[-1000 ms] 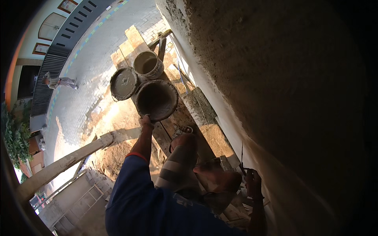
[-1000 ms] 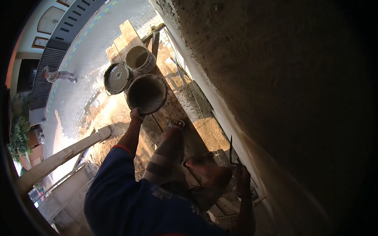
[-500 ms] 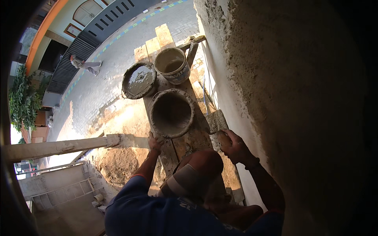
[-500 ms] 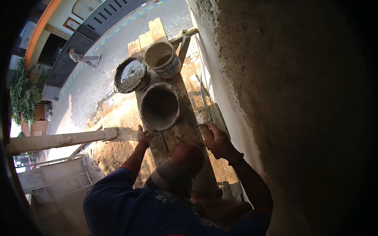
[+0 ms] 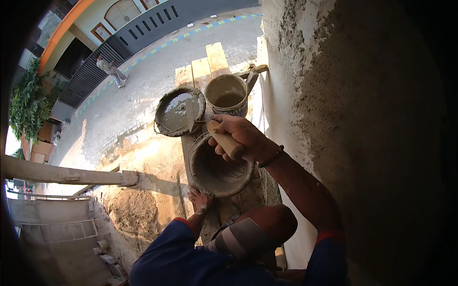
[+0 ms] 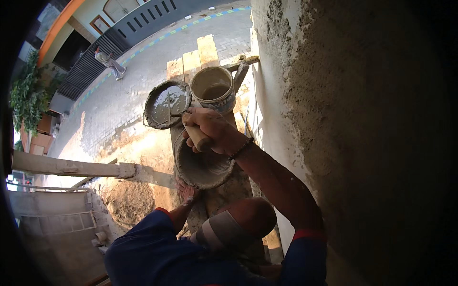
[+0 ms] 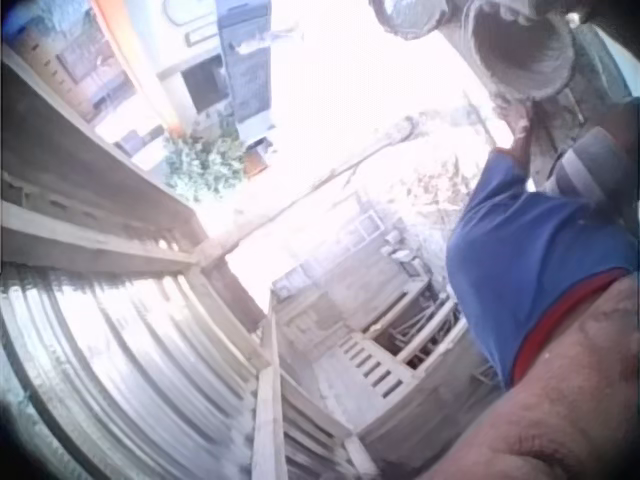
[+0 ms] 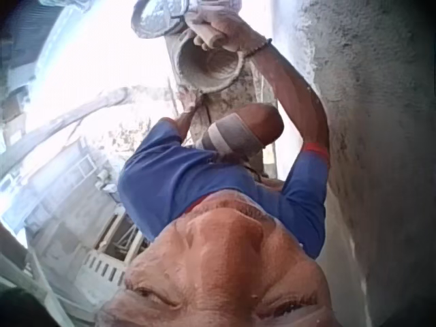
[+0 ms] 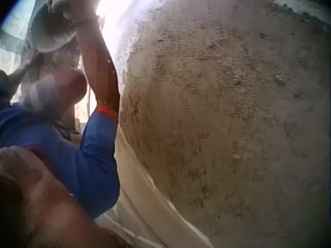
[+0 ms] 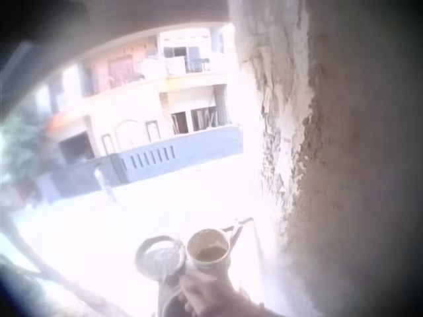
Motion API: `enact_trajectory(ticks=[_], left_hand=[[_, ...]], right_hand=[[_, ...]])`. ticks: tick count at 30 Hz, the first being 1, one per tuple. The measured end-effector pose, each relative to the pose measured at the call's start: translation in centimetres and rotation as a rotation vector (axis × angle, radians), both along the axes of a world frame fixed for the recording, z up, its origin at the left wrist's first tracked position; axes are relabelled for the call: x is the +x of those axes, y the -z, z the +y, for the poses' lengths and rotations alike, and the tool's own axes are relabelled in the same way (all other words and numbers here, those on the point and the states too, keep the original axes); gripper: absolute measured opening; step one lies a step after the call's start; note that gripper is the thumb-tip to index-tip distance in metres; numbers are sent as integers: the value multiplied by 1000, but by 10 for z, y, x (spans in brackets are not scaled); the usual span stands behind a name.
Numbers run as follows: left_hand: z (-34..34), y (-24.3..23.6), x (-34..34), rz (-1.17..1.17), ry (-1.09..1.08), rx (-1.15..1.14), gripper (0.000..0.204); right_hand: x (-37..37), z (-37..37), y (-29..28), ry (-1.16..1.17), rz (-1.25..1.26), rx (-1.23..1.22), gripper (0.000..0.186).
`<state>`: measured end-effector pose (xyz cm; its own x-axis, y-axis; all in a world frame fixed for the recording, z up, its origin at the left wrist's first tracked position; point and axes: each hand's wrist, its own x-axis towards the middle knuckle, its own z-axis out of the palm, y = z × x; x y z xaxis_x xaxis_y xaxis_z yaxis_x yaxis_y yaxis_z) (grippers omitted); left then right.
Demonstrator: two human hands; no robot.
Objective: The person applies wet mortar from buckets onto a wall using a trowel and then uses a long wooden board to level and smooth the surface.
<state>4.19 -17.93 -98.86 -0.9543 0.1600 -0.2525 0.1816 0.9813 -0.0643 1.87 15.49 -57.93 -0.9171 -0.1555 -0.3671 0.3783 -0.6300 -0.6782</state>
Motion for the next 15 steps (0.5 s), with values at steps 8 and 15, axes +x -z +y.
enact_trajectory(ticks=[8,15], left_hand=[[-4,-5,1,-11,-35,50,60],[-20,53,-28,154,86,-280,60]], right_hand=[[-41,-11,42,66,-106,150,64],[208,70,75,-15,-320,719,36]])
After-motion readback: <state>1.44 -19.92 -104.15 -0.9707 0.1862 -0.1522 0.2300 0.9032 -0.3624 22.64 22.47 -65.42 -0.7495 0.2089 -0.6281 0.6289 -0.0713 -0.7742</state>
